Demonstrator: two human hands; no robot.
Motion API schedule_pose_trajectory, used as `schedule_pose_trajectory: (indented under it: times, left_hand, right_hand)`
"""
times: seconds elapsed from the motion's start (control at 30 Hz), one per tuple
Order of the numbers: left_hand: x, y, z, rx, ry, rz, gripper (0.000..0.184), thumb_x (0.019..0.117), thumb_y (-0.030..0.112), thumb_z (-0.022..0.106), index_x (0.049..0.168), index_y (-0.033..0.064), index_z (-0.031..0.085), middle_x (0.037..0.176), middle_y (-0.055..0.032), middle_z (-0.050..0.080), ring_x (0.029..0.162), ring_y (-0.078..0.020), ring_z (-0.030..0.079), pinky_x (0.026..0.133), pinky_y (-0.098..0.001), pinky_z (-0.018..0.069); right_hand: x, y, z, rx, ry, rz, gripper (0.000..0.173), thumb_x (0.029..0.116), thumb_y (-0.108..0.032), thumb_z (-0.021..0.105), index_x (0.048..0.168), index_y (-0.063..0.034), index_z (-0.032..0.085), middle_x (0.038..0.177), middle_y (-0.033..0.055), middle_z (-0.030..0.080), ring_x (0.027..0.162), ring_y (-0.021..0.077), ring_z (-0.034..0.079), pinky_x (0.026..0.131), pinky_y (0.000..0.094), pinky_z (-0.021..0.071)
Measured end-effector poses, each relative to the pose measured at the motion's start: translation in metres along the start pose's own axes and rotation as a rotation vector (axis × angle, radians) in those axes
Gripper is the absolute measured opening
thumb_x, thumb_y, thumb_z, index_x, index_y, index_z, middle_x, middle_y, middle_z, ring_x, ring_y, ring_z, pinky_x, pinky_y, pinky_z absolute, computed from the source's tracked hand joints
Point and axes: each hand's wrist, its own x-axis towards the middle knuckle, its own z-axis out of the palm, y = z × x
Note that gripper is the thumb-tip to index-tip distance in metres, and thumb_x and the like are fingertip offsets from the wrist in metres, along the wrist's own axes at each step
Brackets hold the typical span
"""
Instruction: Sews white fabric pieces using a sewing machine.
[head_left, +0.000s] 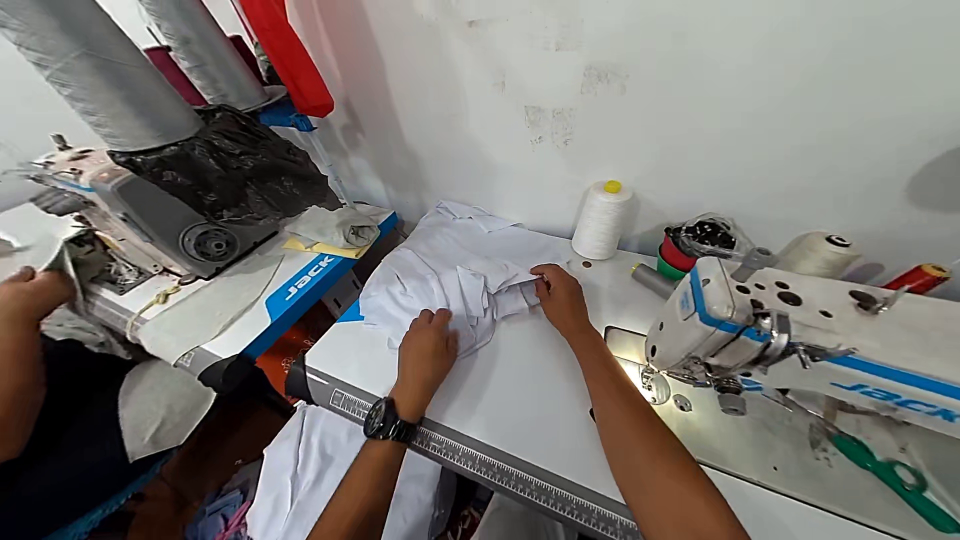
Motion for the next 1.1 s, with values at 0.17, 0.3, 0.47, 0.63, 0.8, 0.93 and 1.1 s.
schedule_pose_trajectory:
  times: [0.17,0.3,0.47,0.63,0.8,0.93,1.1]
  left_hand:
    - [-0.014,0.014,-0.041,-0.775,0.024,-0.138,0.013,0.1045,0.006,0.054,0.11,-0.0029,0.062,0.093,-0.0107,0.068,0.081,-0.0191,0.069,0.077,-0.0396,0.061]
    - [-0.079,0.044,-0.074,-1.398,-0.034,-0.151,0.019,0.106,0.006,0.042,0.106,0.0094,0.062,0.102,-0.0098,0.073,0.095,-0.0225,0.074,0.086,-0.0388,0.0629]
    - [-0.175,0.052,-0.097,-1.361,-0.487,-0.003,0.018,0.1008,0.026,0.063,0.117,0.0239,0.07,0.092,0.0023,0.073,0.075,-0.0095,0.072,0.066,-0.0289,0.0634]
    - [-0.155,0.043,-0.078,-0.444,-0.268,0.407,0.03,0.1044,0.034,0.056,0.109,0.011,0.074,0.093,0.0017,0.075,0.082,-0.0067,0.071,0.074,-0.0319,0.0618]
    - [-0.038,0.082,0.023,0.054,-0.361,0.764,0.045,0.1037,0.041,0.053,0.138,0.015,0.066,0.148,-0.0111,0.058,0.141,-0.0378,0.049,0.114,-0.068,0.0344]
    - [0.01,0.114,0.074,0.23,-0.521,0.833,0.054,0.1068,0.051,0.039,0.154,0.0264,0.049,0.163,-0.0107,0.039,0.151,-0.0419,0.031,0.115,-0.074,0.0228]
    - [0.03,0.183,0.123,-0.182,-0.618,0.958,0.037,0.1081,0.016,0.039,0.135,0.0019,0.06,0.143,-0.0151,0.059,0.14,-0.0285,0.051,0.118,-0.055,0.0342]
  right_hand:
    - [-0.025,-0.021,-0.021,0.046,-0.026,0.053,0.022,0.1029,-0.007,0.054,0.116,0.0032,0.067,0.104,0.0201,0.071,0.097,0.0337,0.071,0.089,0.0529,0.0561]
    - [-0.066,-0.057,-0.065,0.007,-0.045,0.055,0.021,0.102,-0.006,0.054,0.116,0.0014,0.067,0.105,0.0185,0.07,0.091,0.0315,0.07,0.083,0.051,0.0576]
    - [-0.177,-0.093,-0.151,-0.162,-0.089,-0.063,0.018,0.0994,-0.01,0.056,0.11,-0.0061,0.071,0.106,0.0077,0.07,0.089,0.0195,0.07,0.075,0.0403,0.0611]
    - [-0.272,-0.095,-0.213,-0.21,-0.238,0.133,0.019,0.0963,-0.026,0.058,0.105,-0.0227,0.074,0.11,-0.0086,0.072,0.088,0.0061,0.068,0.07,0.0309,0.0602]
    - [-0.273,-0.103,-0.134,-0.216,-0.198,0.119,0.039,0.1005,-0.035,0.063,0.135,-0.016,0.067,0.146,0.0058,0.058,0.134,0.0231,0.055,0.107,0.0457,0.0506]
    - [-0.285,-0.086,-0.104,-0.454,-0.205,0.143,0.058,0.1008,-0.058,0.051,0.145,-0.0207,0.059,0.155,0.0027,0.051,0.146,0.0242,0.044,0.116,0.0504,0.0403]
    - [-0.325,-0.065,-0.152,-0.593,-0.14,0.261,0.063,0.1019,-0.062,0.043,0.145,-0.0196,0.06,0.155,0.0034,0.053,0.145,0.0269,0.047,0.115,0.0599,0.0385]
